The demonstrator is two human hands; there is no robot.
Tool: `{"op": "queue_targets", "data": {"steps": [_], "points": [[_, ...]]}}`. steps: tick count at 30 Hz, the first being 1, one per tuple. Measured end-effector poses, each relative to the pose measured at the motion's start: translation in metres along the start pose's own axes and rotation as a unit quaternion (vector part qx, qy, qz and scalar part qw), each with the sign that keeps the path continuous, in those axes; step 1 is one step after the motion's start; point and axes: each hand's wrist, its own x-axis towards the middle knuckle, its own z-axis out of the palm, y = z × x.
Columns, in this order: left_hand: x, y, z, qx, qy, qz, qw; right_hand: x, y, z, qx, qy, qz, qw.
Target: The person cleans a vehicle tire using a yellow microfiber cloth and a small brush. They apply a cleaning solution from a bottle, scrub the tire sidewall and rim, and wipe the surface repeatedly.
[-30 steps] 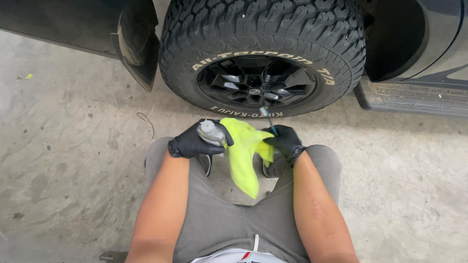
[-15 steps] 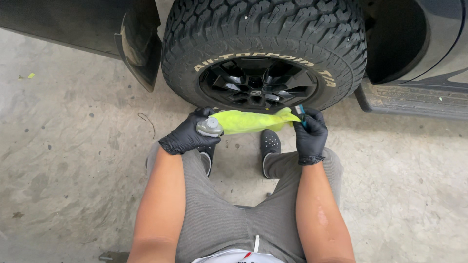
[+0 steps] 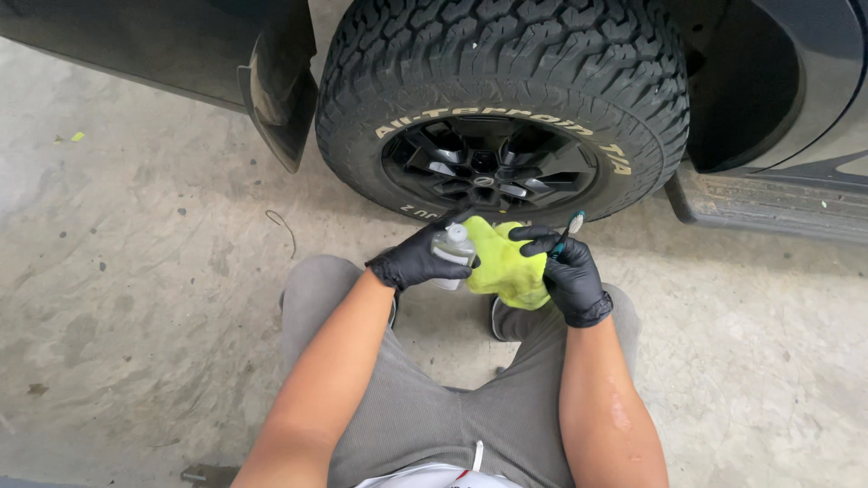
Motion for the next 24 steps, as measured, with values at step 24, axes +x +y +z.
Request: {"op": "queue_targets", "data": {"steps": [24], "points": [[-0.030, 0.012, -0.014, 0.022, 0.070, -0.029, 0.997, -0.002, 0.051, -0.032, -0.331, -0.007, 0.183, 0.926]]}}
